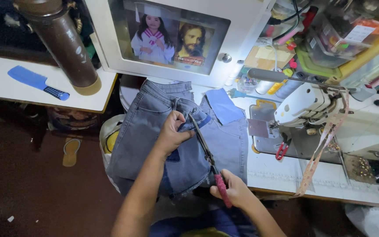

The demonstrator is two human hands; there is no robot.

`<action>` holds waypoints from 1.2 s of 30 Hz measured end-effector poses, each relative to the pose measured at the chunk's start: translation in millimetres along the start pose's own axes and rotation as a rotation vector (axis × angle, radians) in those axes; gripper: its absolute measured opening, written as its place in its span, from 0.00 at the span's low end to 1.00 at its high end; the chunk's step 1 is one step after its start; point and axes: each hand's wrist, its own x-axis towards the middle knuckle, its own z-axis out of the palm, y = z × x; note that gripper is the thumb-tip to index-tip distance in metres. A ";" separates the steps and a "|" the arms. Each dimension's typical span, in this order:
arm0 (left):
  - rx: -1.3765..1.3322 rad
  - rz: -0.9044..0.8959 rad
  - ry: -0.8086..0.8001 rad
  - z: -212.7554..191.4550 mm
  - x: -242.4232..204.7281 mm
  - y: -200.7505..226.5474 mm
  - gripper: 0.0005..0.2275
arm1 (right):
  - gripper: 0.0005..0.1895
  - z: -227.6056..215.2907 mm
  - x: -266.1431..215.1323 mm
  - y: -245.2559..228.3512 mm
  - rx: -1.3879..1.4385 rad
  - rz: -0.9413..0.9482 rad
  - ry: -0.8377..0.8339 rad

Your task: Repairing a pair of jeans by cutting denim patches and positioning them over damaged areas at a sewing workstation.

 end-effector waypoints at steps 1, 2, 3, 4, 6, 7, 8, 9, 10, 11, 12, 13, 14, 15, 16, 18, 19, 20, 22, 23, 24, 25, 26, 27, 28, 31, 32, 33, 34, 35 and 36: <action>0.000 -0.001 -0.002 0.7 -0.7 1.1 0.19 | 0.19 0.8 0.5 2.5 0.001 0.001 0.001; -0.018 -0.015 0.003 1.2 -0.8 2.4 0.19 | 0.18 1.2 1.6 4.6 0.015 -0.012 0.019; -0.036 -0.028 0.009 1.5 -1.0 3.7 0.19 | 0.17 1.7 2.7 6.6 0.028 -0.025 0.036; -0.037 -0.027 0.010 1.6 -1.3 5.1 0.19 | 0.17 3.8 4.7 11.0 0.026 -0.026 0.035; -0.044 -0.025 0.000 1.8 -2.0 7.8 0.19 | 0.20 8.3 8.6 20.1 0.084 -0.130 0.086; -0.044 -0.025 0.001 2.1 -2.6 7.5 0.19 | 0.20 10.6 8.5 21.5 0.084 -0.130 0.085; -0.077 -0.027 -0.009 2.0 -2.8 7.5 0.19 | 0.20 12.8 9.2 22.6 0.110 -0.155 0.107; -0.109 -0.029 -0.020 2.0 -3.1 7.6 0.20 | 0.20 14.8 9.7 23.6 0.137 -0.180 0.129; -0.108 -0.029 -0.018 1.3 -1.9 4.7 0.20 | 0.20 14.2 10.6 24.3 0.137 -0.181 0.127; -0.093 -0.020 -0.012 0.9 -0.8 1.9 0.20 | 0.20 13.4 11.2 25.0 0.129 -0.185 0.128; -0.078 -0.012 -0.007 1.0 -0.1 -0.9 0.20 | 0.20 12.7 10.9 26.1 0.121 -0.188 0.129; -0.076 -0.013 -0.006 0.9 0.2 -2.3 0.20 | 0.20 13.4 9.7 25.8 0.123 -0.188 0.128; -0.055 -0.007 -0.001 0.7 1.5 -3.1 0.20 | 0.21 13.7 9.3 25.0 0.137 -0.198 0.139; -0.033 -0.002 0.004 1.1 2.5 -3.6 0.20 | 0.22 13.8 8.3 24.4 0.151 -0.208 0.149; -0.029 -0.001 0.004 -0.5 3.9 -4.4 0.20 | 0.22 13.5 6.6 24.7 0.154 -0.211 0.149; -0.168 -0.033 0.023 -3.3 5.6 -5.5 0.16 | 0.24 13.2 2.1 25.9 0.236 -0.299 0.167; -0.163 -0.032 0.022 -8.1 1.1 -5.7 0.16 | 0.24 15.2 -3.1 26.5 0.240 -0.303 0.166; -0.042 0.006 -0.053 -10.7 0.0 -5.3 0.22 | 0.21 14.0 -7.6 26.6 0.221 -0.267 0.170; 0.084 0.054 -0.136 -7.8 -12.5 25.8 0.28 | 0.18 10.0 -16.6 26.9 0.205 -0.241 0.184; 0.365 -0.135 -0.191 -3.0 -24.1 55.6 0.34 | 0.18 7.6 -20.3 27.3 0.248 -0.232 0.198; 0.639 -0.341 -0.239 1.9 -42.8 82.0 0.41 | 0.18 7.9 -29.0 30.5 0.291 -0.209 0.200; 0.639 -0.347 -0.241 0.3 -46.5 85.9 0.41 | 0.18 3.1 -30.8 36.3 0.293 -0.204 0.199; 0.667 -0.328 -0.192 -2.1 -51.0 89.3 0.33 | 0.20 -0.5 -32.3 42.9 0.286 -0.180 0.223; 0.695 -0.308 -0.144 -4.4 -55.6 92.9 0.26 | 0.22 -4.1 -34.0 49.3 0.278 -0.157 0.246; 0.701 -0.308 -0.143 -12.6 -54.2 84.8 0.26 | 0.22 -8.7 -37.6 53.1 0.283 -0.160 0.245; 0.646 -0.125 -0.084 -32.1 -51.8 71.8 0.14 | 0.18 -19.0 -51.6 69.4 0.232 -0.112 0.209; 0.529 -0.072 -0.072 -35.9 -49.2 76.0 0.12 | 0.17 -20.8 -55.8 76.4 0.220 -0.163 0.155; 0.412 -0.020 -0.061 -40.1 -46.3 80.1 0.11 | 0.16 -22.4 -59.5 83.4 0.208 -0.214 0.101; 0.413 -0.023 -0.060 -34.7 -39.5 99.4 0.11 | 0.16 -24.6 -66.8 87.4 0.210 -0.213 0.099; 0.512 -0.008 -0.050 -29.7 -32.4 118.3 0.10 | 0.16 -26.5 -73.6 91.6 0.303 -0.214 0.008; 0.609 0.004 -0.041 -24.6 -26.7 135.9 0.10 | 0.18 -27.3 -82.6 96.5 0.398 -0.210 -0.082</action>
